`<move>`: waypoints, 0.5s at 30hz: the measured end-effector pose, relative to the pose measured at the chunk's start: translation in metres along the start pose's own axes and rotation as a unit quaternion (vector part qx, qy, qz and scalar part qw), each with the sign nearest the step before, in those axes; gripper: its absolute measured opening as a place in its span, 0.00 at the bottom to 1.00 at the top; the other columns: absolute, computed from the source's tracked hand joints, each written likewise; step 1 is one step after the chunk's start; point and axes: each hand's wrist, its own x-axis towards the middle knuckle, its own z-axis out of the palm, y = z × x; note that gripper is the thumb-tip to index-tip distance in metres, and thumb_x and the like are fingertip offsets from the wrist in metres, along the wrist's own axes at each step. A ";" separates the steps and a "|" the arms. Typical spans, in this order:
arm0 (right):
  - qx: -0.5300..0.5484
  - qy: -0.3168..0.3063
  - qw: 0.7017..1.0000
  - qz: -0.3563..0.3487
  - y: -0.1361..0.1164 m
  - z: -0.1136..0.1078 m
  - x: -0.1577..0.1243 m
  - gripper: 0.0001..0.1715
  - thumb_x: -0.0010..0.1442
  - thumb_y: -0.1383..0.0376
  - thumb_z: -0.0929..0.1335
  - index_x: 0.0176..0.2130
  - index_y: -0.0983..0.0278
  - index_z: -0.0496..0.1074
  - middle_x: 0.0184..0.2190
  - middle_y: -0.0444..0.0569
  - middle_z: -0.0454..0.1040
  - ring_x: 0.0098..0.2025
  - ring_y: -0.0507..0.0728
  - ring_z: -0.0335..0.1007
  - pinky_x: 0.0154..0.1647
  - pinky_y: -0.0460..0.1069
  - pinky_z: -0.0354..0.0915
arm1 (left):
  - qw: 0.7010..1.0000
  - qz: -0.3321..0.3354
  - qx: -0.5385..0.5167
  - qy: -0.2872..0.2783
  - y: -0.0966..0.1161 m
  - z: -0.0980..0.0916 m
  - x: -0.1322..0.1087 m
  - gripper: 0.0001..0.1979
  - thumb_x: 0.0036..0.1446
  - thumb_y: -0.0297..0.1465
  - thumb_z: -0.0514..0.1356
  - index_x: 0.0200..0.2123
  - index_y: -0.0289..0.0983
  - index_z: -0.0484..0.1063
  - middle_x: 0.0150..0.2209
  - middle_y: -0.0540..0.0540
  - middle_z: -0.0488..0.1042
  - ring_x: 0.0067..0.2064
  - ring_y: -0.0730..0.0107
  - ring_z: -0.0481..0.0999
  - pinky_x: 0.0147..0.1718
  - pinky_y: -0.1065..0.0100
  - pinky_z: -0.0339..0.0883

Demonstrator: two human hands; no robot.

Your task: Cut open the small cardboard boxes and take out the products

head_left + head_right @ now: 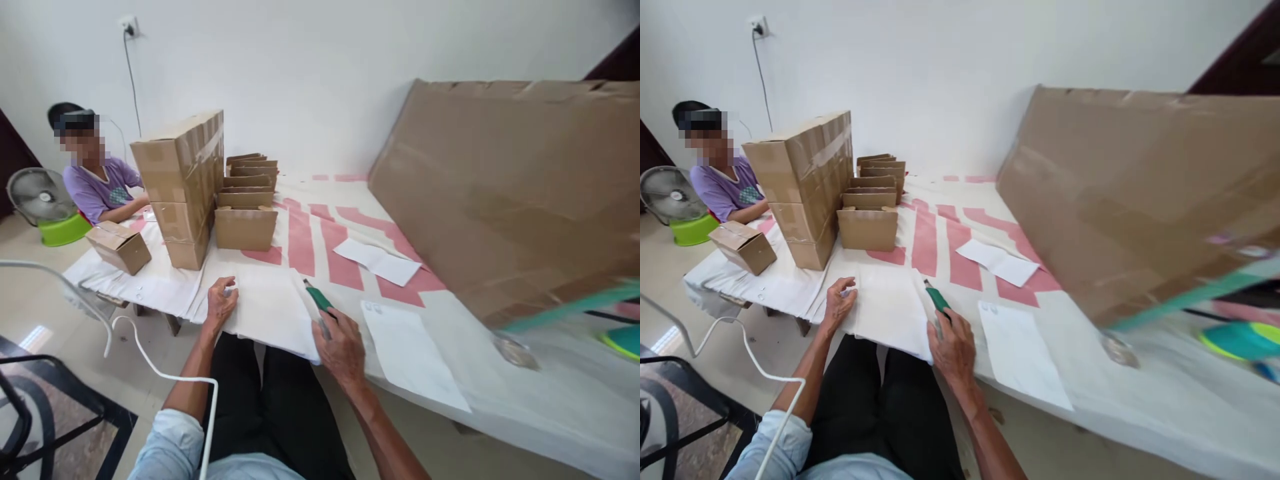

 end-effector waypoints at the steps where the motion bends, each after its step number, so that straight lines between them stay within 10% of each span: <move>1: -0.001 0.003 1.000 -0.007 0.000 -0.001 0.000 0.16 0.71 0.61 0.66 0.50 0.65 0.80 0.51 0.61 0.79 0.54 0.66 0.74 0.58 0.62 0.71 | 1.000 0.002 0.011 0.009 -0.001 -0.006 -0.003 0.18 0.56 0.22 0.63 0.49 0.39 0.81 0.43 0.44 0.84 0.45 0.62 0.84 0.48 0.60 0.78; 6: -0.002 0.022 0.999 -0.025 0.001 -0.001 0.000 0.15 0.71 0.61 0.66 0.48 0.66 0.80 0.49 0.62 0.80 0.52 0.66 0.75 0.57 0.61 0.72 | 0.993 0.000 0.082 0.083 -0.010 -0.054 -0.002 0.17 0.58 0.23 0.62 0.50 0.40 0.79 0.47 0.42 0.81 0.50 0.58 0.82 0.52 0.57 0.78; 15: 0.004 0.026 1.000 -0.002 0.002 0.006 -0.001 0.16 0.69 0.60 0.66 0.48 0.64 0.80 0.48 0.60 0.79 0.52 0.67 0.74 0.57 0.62 0.71 | 0.939 -0.065 0.228 0.247 -0.042 -0.207 0.054 0.24 0.55 0.28 0.65 0.56 0.39 0.73 0.53 0.37 0.71 0.62 0.45 0.70 0.66 0.45 0.65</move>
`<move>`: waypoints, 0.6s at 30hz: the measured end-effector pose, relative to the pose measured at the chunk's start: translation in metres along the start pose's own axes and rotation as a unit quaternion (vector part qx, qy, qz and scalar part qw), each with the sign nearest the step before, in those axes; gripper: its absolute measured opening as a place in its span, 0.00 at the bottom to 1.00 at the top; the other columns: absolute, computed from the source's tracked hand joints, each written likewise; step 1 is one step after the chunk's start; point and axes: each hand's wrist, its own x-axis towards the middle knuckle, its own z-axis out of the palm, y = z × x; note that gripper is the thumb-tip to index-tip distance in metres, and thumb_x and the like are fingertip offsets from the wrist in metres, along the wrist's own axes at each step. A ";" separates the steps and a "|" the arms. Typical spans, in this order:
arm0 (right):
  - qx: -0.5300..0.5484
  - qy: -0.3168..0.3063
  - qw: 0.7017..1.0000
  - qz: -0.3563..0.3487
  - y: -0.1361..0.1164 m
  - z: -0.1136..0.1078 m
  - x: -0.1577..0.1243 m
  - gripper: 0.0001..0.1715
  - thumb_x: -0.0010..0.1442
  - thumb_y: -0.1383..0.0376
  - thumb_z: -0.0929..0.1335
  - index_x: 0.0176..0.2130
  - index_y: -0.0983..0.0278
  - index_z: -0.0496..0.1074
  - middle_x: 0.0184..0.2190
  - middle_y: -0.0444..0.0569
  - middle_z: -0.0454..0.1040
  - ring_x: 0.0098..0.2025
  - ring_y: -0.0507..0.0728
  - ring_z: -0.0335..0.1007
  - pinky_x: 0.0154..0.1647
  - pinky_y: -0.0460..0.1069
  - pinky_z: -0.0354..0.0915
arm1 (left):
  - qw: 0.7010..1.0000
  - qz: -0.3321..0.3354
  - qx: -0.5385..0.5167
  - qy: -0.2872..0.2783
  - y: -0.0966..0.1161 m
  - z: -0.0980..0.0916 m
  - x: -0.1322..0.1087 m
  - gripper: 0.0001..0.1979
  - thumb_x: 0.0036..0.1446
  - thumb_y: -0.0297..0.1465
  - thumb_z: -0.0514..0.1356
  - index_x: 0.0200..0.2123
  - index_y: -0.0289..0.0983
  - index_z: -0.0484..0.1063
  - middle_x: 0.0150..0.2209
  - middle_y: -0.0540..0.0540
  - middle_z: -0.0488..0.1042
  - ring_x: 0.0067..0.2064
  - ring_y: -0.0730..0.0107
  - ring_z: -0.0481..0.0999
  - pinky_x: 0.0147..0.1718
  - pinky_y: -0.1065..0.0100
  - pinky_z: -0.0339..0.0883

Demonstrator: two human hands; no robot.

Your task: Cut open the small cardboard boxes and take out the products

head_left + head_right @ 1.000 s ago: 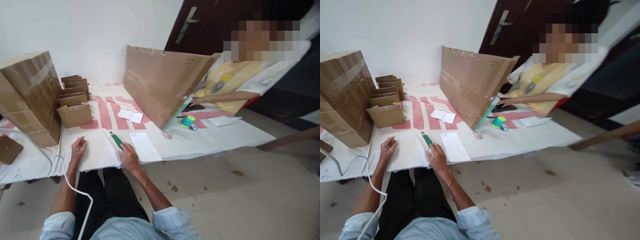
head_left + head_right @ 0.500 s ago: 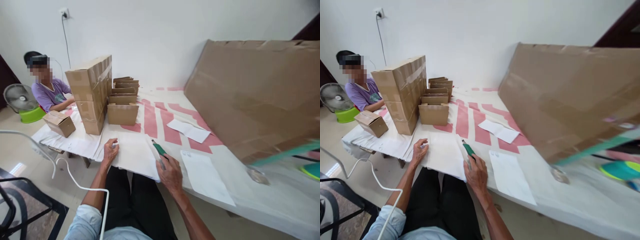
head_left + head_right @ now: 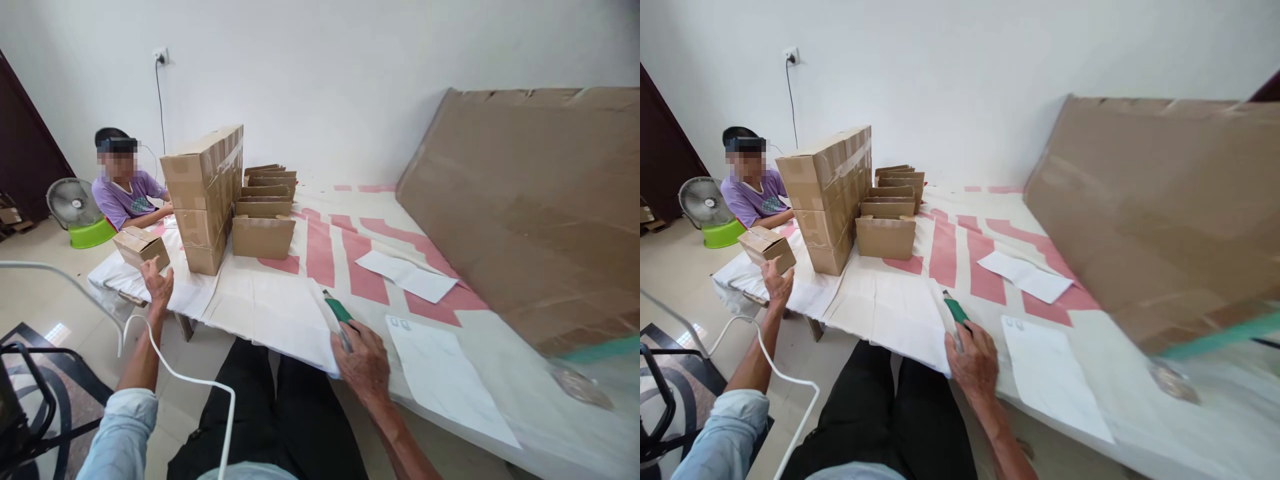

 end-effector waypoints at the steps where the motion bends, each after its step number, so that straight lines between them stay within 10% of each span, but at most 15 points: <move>1: 0.003 -0.002 1.000 0.005 0.000 0.000 0.000 0.16 0.68 0.59 0.66 0.48 0.64 0.80 0.48 0.60 0.79 0.52 0.67 0.74 0.57 0.62 0.71 | 1.000 -0.005 0.010 0.005 -0.006 -0.007 0.010 0.25 0.54 0.28 0.65 0.56 0.39 0.73 0.52 0.37 0.72 0.62 0.44 0.70 0.66 0.44 0.65; 6: 0.003 -0.010 1.000 0.014 -0.001 0.001 0.000 0.17 0.68 0.60 0.66 0.48 0.64 0.81 0.48 0.60 0.79 0.51 0.67 0.73 0.58 0.63 0.70 | 0.999 0.006 0.031 -0.025 -0.018 -0.021 0.012 0.23 0.56 0.28 0.63 0.56 0.37 0.73 0.52 0.36 0.74 0.61 0.45 0.72 0.63 0.46 0.70; 18: 0.003 -0.024 0.999 0.046 -0.003 -0.003 -0.001 0.18 0.67 0.60 0.67 0.49 0.65 0.81 0.51 0.61 0.79 0.53 0.67 0.73 0.59 0.62 0.70 | 0.960 0.091 0.065 -0.255 0.021 0.012 -0.141 0.13 0.63 0.33 0.66 0.51 0.42 0.81 0.63 0.37 0.79 0.65 0.45 0.77 0.64 0.47 0.70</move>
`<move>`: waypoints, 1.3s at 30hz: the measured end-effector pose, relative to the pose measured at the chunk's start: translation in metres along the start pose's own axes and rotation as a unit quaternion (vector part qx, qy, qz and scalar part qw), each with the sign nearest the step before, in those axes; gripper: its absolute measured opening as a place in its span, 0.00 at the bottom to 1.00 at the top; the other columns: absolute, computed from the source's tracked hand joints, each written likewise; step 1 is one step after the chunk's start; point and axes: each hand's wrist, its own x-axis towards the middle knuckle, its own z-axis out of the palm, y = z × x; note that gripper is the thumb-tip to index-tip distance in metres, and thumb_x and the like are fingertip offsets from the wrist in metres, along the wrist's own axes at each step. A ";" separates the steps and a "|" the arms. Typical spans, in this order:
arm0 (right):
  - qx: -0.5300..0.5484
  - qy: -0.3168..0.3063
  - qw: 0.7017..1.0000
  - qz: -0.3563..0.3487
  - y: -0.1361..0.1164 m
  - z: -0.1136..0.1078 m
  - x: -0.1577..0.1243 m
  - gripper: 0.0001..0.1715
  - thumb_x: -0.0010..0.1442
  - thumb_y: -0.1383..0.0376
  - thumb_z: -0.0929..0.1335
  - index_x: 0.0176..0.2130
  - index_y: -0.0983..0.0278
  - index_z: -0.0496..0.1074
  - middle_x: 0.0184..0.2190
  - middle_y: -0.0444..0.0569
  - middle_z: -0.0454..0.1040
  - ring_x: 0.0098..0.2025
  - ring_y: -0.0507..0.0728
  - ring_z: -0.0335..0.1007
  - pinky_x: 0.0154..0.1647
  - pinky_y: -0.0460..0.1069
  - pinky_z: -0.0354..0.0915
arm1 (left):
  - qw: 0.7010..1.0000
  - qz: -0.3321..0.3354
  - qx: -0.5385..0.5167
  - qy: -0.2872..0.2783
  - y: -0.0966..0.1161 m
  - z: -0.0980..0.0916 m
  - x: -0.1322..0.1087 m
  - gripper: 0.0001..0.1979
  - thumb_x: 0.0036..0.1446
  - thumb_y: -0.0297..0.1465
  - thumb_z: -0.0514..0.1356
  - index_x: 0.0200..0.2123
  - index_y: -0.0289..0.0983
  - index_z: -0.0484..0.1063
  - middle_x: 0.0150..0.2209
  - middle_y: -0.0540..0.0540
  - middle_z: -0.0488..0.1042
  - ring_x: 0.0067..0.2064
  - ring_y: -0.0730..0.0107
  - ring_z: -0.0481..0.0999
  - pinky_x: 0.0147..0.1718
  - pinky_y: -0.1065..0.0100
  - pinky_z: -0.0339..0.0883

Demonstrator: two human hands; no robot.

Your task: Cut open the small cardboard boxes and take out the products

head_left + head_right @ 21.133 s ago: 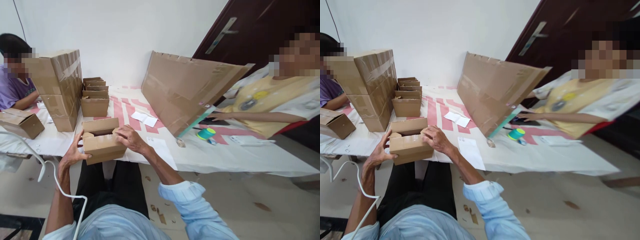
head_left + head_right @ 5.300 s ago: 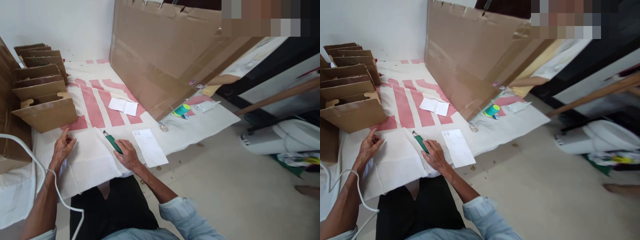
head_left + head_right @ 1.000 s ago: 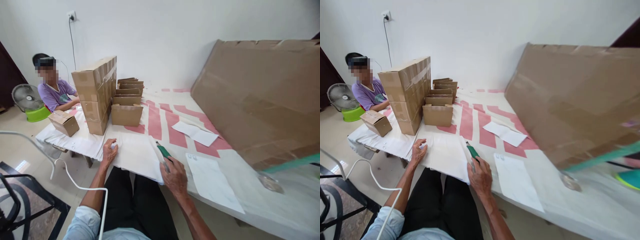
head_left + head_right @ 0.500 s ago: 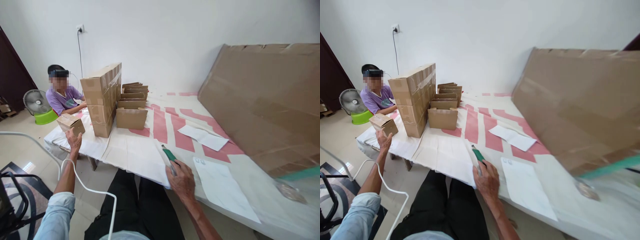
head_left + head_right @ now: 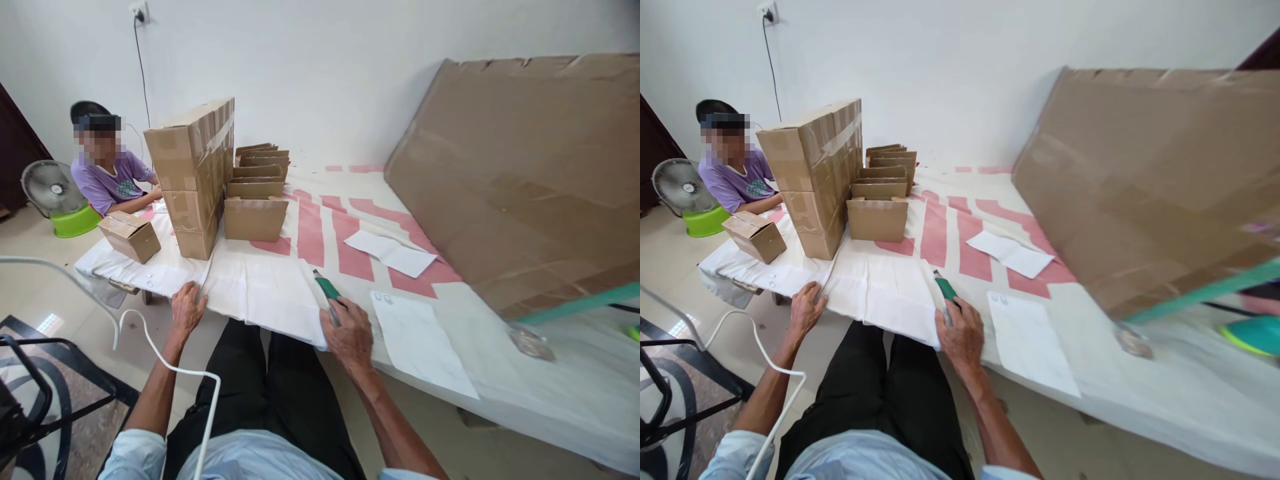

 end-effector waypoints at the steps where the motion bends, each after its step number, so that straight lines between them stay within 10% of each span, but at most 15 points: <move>1: 0.002 -0.002 1.000 -0.001 0.000 0.000 0.000 0.18 0.68 0.60 0.67 0.49 0.65 0.81 0.51 0.62 0.79 0.53 0.67 0.73 0.59 0.62 0.70 | 1.000 -0.001 0.007 -0.006 0.001 0.000 -0.005 0.13 0.64 0.34 0.66 0.51 0.42 0.81 0.63 0.37 0.78 0.66 0.44 0.75 0.65 0.45 0.68; 16: 0.010 0.003 1.000 -0.003 0.004 0.001 -0.002 0.18 0.66 0.60 0.68 0.49 0.67 0.81 0.50 0.62 0.80 0.53 0.68 0.74 0.58 0.63 0.70 | 0.996 -0.010 0.072 -0.042 -0.013 -0.032 -0.018 0.12 0.67 0.34 0.65 0.52 0.44 0.81 0.65 0.37 0.78 0.69 0.48 0.73 0.67 0.48 0.63; 39: 0.013 0.003 1.000 -0.017 0.008 -0.003 -0.009 0.18 0.66 0.56 0.67 0.45 0.65 0.80 0.48 0.63 0.80 0.50 0.69 0.74 0.54 0.63 0.69 | 0.998 -0.046 0.027 0.017 -0.025 -0.032 -0.040 0.08 0.63 0.30 0.67 0.46 0.44 0.81 0.57 0.40 0.81 0.62 0.50 0.77 0.62 0.50 0.67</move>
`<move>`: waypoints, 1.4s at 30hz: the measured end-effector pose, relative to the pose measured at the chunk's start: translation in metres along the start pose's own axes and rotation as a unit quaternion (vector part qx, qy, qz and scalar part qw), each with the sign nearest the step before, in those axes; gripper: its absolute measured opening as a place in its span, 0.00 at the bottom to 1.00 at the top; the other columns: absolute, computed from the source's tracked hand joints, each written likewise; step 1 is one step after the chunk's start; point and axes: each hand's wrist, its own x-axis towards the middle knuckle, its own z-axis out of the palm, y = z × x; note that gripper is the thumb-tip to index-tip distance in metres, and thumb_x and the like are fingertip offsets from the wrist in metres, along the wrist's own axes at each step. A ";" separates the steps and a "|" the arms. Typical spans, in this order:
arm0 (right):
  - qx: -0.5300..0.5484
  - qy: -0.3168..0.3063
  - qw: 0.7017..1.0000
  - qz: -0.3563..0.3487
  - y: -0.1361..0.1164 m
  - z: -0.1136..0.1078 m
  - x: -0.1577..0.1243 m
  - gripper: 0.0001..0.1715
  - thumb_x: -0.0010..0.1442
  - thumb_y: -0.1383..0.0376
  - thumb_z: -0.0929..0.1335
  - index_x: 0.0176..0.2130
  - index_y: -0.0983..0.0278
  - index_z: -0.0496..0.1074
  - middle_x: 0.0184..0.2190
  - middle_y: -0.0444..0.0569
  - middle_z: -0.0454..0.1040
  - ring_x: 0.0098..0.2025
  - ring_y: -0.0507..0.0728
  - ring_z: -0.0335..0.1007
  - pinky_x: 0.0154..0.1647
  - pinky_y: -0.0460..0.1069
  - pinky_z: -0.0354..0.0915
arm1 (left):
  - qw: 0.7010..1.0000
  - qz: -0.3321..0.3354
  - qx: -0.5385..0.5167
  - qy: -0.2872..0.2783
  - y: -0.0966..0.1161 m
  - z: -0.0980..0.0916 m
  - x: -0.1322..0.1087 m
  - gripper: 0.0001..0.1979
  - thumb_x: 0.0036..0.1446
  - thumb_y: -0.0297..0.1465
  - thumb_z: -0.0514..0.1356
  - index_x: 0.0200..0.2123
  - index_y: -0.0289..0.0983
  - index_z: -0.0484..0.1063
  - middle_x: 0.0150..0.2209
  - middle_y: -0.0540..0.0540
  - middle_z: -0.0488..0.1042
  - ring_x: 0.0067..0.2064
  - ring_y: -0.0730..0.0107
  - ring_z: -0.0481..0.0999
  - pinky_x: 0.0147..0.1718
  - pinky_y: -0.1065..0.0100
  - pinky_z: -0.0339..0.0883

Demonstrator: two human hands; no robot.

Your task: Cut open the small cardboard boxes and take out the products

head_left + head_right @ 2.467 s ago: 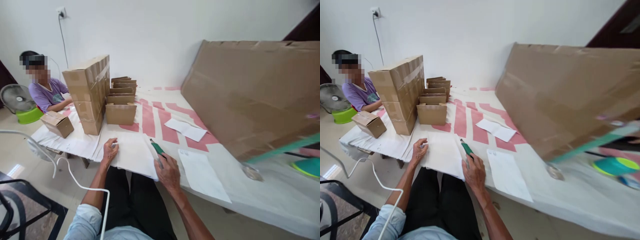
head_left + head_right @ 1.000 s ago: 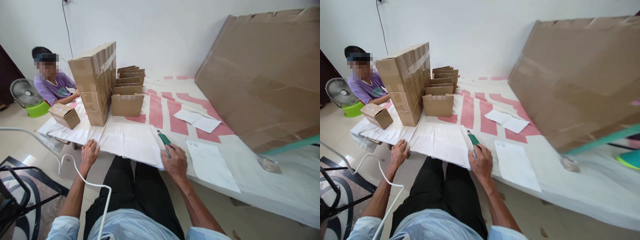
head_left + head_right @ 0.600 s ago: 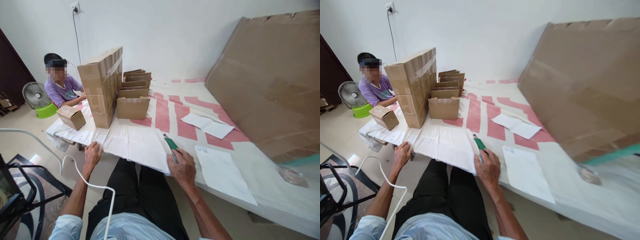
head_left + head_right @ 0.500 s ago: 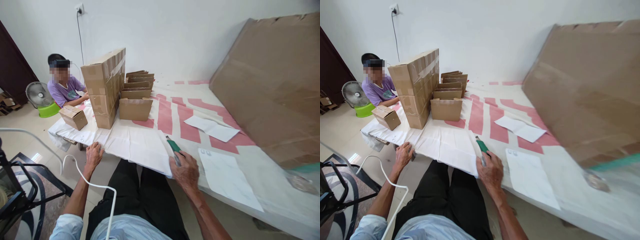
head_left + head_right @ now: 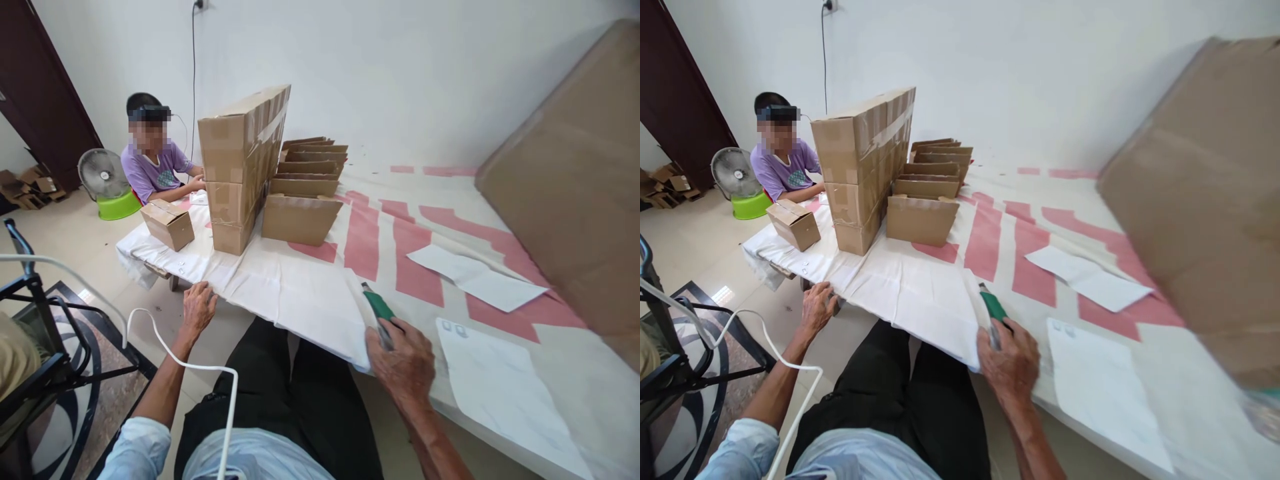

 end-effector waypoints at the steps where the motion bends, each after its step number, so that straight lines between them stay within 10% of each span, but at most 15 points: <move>1: -0.001 -0.001 1.000 0.001 0.001 0.000 0.000 0.18 0.66 0.57 0.67 0.45 0.65 0.81 0.48 0.63 0.80 0.50 0.69 0.74 0.54 0.63 0.69 | 1.000 -0.011 -0.003 0.009 -0.005 -0.002 0.001 0.07 0.63 0.30 0.66 0.45 0.44 0.81 0.55 0.39 0.82 0.60 0.50 0.78 0.61 0.50 0.68; 13: -0.001 -0.001 1.000 0.001 0.006 0.001 -0.002 0.17 0.63 0.57 0.67 0.43 0.65 0.81 0.46 0.62 0.80 0.48 0.69 0.74 0.53 0.62 0.68 | 0.969 -0.236 -0.020 0.064 -0.090 -0.033 0.078 0.18 0.60 0.35 0.65 0.51 0.36 0.82 0.43 0.39 0.82 0.47 0.53 0.81 0.52 0.56 0.74; 27: 0.014 -0.013 1.000 0.000 0.011 0.000 -0.003 0.21 0.64 0.53 0.66 0.41 0.67 0.80 0.45 0.67 0.79 0.47 0.71 0.73 0.53 0.64 0.68 | 0.964 -0.262 -0.049 0.008 -0.095 -0.024 0.092 0.10 0.55 0.32 0.68 0.39 0.38 0.87 0.42 0.42 0.85 0.47 0.54 0.82 0.50 0.60 0.74; 42: 0.026 0.004 1.000 -0.005 0.012 -0.001 -0.002 0.17 0.64 0.55 0.68 0.42 0.62 0.81 0.44 0.64 0.80 0.46 0.73 0.77 0.52 0.68 0.71 | 0.949 -0.262 -0.161 0.072 -0.090 -0.040 0.099 0.05 0.51 0.30 0.64 0.27 0.38 0.81 0.38 0.42 0.84 0.41 0.57 0.79 0.50 0.58 0.71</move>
